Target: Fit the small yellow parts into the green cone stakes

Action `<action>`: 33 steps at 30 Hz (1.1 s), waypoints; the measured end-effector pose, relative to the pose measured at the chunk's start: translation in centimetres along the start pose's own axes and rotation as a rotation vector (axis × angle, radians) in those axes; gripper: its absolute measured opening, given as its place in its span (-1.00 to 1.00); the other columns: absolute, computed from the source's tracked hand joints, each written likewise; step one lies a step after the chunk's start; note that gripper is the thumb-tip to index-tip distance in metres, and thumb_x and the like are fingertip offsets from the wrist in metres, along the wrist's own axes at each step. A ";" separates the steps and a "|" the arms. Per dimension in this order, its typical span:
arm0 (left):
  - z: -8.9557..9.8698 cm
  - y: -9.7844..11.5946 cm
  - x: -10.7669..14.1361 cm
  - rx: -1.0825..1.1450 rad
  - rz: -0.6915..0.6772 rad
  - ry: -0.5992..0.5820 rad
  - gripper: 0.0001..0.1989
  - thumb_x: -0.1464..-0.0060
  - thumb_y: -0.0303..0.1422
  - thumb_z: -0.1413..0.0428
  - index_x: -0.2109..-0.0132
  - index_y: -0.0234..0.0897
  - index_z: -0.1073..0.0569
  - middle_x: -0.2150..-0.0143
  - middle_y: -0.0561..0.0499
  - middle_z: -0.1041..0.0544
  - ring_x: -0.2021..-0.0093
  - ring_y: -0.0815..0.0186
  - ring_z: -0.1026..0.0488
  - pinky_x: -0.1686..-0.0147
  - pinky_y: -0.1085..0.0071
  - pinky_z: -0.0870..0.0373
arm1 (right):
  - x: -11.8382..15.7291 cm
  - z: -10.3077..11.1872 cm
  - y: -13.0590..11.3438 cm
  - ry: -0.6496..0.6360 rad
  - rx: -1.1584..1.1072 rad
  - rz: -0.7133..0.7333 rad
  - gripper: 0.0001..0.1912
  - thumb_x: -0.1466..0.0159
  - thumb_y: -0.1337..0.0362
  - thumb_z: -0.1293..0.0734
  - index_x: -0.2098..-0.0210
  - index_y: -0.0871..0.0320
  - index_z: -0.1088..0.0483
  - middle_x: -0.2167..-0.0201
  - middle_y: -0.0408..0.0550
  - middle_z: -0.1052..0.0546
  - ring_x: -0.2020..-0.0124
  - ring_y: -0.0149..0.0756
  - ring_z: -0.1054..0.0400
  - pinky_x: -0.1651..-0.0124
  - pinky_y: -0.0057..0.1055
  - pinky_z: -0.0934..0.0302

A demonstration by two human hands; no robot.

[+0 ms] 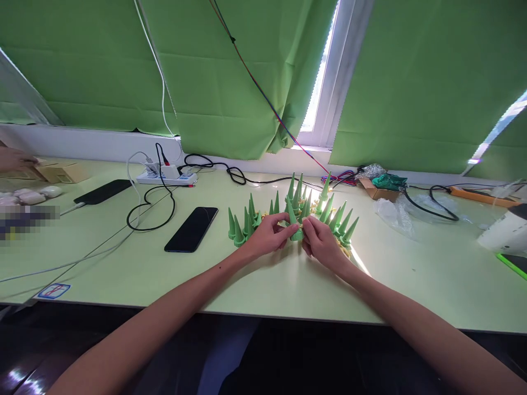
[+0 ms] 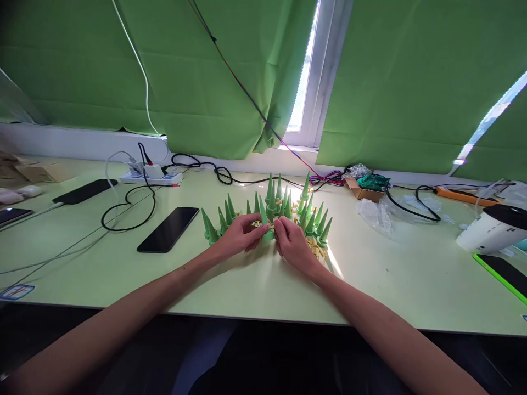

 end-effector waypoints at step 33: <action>0.2 0.0 0.2 -0.421 -0.299 0.239 -0.82 -0.17 -0.37 -0.10 0.11 -0.24 -0.27 0.10 -0.01 -0.35 0.51 0.51 -0.29 0.47 0.48 -0.28 | -0.1 0.8 0.2 0.155 -0.032 -0.001 -0.52 -0.39 -0.09 -0.15 0.52 0.08 -0.08 0.63 -0.28 -0.10 0.67 -0.49 -0.02 0.65 -0.46 0.01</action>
Point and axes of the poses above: each hand's wrist, its own x-axis away from the middle knuckle, its own z-axis out of the back of the hand, y = z × x, the point moved 5 cm from there along -x, towards the middle knuckle
